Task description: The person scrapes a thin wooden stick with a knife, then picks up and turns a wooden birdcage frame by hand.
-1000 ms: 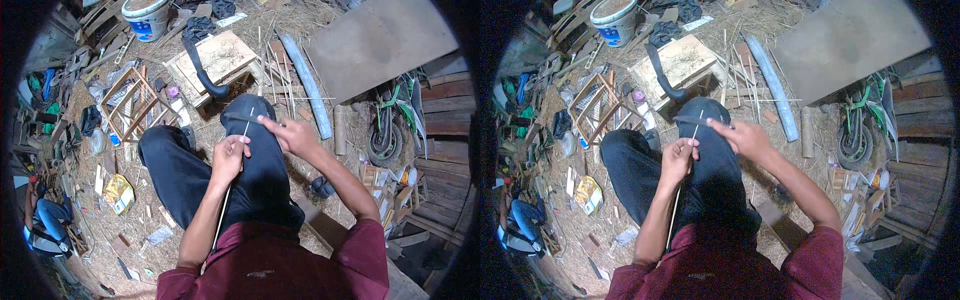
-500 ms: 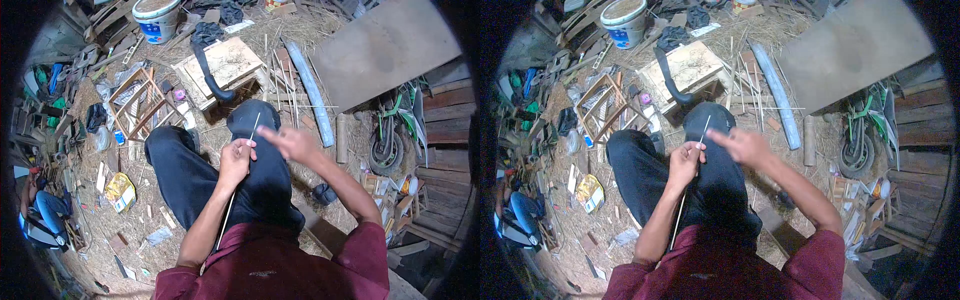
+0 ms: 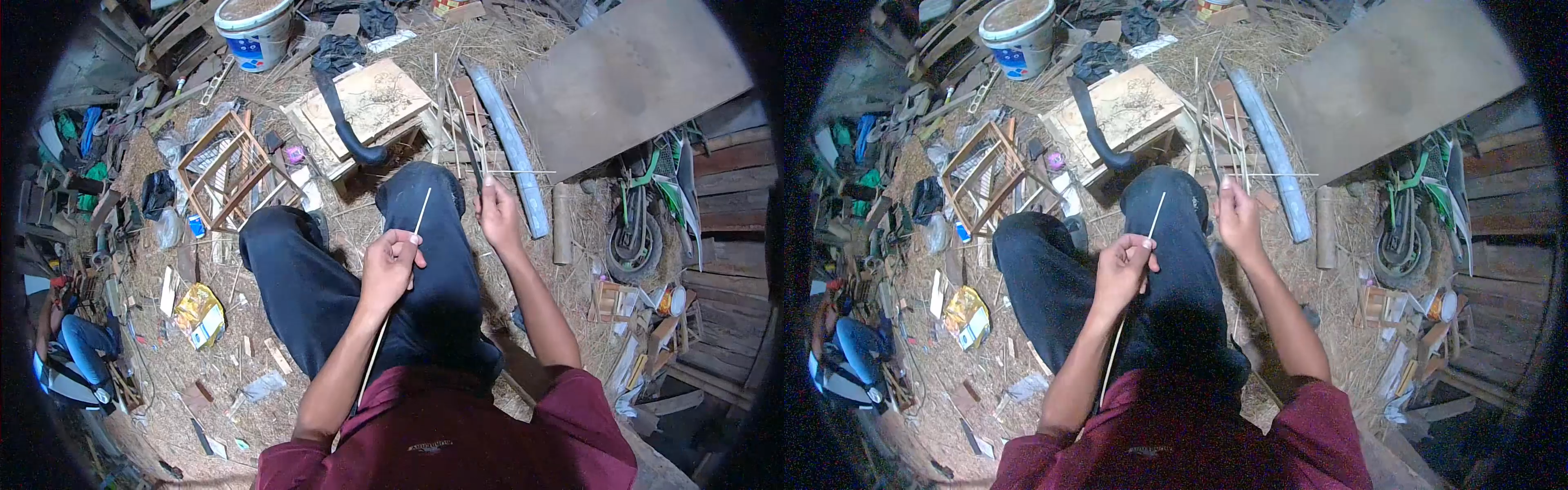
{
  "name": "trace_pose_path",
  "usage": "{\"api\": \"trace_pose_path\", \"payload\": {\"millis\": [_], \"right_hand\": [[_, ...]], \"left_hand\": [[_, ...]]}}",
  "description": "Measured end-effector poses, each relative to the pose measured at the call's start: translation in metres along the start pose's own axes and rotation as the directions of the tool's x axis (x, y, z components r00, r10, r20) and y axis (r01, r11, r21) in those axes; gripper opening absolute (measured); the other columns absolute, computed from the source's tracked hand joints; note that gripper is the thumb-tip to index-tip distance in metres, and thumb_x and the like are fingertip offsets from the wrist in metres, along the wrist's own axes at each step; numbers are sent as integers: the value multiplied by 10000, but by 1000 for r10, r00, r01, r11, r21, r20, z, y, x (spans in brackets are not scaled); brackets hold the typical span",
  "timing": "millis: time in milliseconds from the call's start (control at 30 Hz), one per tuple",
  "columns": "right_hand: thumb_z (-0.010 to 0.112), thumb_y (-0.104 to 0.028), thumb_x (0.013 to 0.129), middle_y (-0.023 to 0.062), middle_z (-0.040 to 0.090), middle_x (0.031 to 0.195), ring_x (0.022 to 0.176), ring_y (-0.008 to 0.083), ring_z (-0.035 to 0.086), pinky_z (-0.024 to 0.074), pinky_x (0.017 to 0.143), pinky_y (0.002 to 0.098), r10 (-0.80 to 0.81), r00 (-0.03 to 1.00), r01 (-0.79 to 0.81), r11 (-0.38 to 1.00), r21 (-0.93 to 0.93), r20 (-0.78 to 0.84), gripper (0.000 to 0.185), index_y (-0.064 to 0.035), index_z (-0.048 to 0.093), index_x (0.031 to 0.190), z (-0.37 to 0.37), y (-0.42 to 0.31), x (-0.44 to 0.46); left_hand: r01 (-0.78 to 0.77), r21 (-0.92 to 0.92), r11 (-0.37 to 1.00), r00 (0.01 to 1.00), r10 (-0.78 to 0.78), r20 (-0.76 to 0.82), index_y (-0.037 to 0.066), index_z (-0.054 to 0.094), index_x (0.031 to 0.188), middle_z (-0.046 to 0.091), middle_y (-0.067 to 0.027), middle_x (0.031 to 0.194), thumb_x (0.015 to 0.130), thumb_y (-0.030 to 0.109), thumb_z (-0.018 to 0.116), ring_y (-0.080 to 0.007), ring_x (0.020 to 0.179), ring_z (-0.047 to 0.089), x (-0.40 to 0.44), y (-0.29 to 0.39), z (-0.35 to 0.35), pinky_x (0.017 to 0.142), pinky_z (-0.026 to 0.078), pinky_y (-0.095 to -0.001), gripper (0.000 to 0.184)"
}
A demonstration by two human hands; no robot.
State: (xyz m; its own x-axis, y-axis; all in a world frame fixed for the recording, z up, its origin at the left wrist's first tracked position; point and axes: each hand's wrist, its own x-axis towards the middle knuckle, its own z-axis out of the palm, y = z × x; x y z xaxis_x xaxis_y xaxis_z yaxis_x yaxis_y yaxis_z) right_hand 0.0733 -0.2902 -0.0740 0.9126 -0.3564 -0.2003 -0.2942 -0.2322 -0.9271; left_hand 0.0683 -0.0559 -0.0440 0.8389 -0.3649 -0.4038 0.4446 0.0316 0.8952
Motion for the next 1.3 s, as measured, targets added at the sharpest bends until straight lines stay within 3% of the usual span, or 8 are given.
{"api": "trace_pose_path", "payload": {"millis": [133,267,400,533,633,733,1067,1300], "right_hand": [[480,-328,1006,59,562,588,549,99,532,396,507,287,-263,963,238,937,-258,-67,424,2,655,805,13,-20,-22],[556,-234,857,192,631,696,626,382,633,484,578,454,-447,892,418,753,-509,72,280,-12,629,703,26,-31,-30],[517,-279,826,269,608,681,635,448,615,497,616,522,-293,948,302,706,-641,124,346,5,618,657,30,-30,-16],[494,-313,833,298,593,652,641,472,619,509,640,547,-268,948,311,675,-669,170,393,15,638,671,34,-29,-11],[484,-328,838,302,599,657,651,480,623,517,656,550,-237,954,294,650,-700,181,411,16,656,692,36,-31,-10],[475,-335,844,307,607,678,665,485,627,522,665,549,-244,953,294,607,-738,179,421,15,668,710,37,-29,-11],[464,-302,839,314,587,655,634,482,620,519,642,543,-258,961,253,672,-696,100,416,22,646,652,29,-27,-9],[469,-291,837,318,578,640,620,472,621,519,637,536,-305,937,335,636,-695,172,422,31,643,628,29,-31,-16]], "left_hand": [[74,-9,997,997,-74,1,-18,575,929,614,-56,644,988,201,540,-82,390,460,5,3,-1,366,334,-225,229],[27,31,999,1000,-27,-6,-29,588,917,616,-68,633,980,198,538,-102,379,477,18,13,10,355,343,-236,241],[-153,428,891,971,216,-103,-72,631,856,638,-109,614,959,158,531,-155,500,601,25,29,21,485,453,-288,272],[-169,495,852,957,262,-123,-66,627,819,633,-111,602,953,128,548,-147,542,618,26,19,19,521,461,-296,249],[-140,489,861,955,248,-163,-77,637,816,656,-193,646,908,91,580,-285,603,680,30,9,14,578,502,-385,200],[-177,404,898,954,257,-153,-34,619,806,593,-45,579,963,138,563,-85,499,536,25,6,12,484,411,-267,239],[-21,256,966,986,63,-157,-28,613,813,567,-19,556,959,143,576,-44,511,503,-28,-9,1,471,376,-239,229],[-156,571,806,960,261,-106,-65,623,802,629,-198,631,921,145,592,-276,520,612,33,12,14,534,456,-387,243]]}}
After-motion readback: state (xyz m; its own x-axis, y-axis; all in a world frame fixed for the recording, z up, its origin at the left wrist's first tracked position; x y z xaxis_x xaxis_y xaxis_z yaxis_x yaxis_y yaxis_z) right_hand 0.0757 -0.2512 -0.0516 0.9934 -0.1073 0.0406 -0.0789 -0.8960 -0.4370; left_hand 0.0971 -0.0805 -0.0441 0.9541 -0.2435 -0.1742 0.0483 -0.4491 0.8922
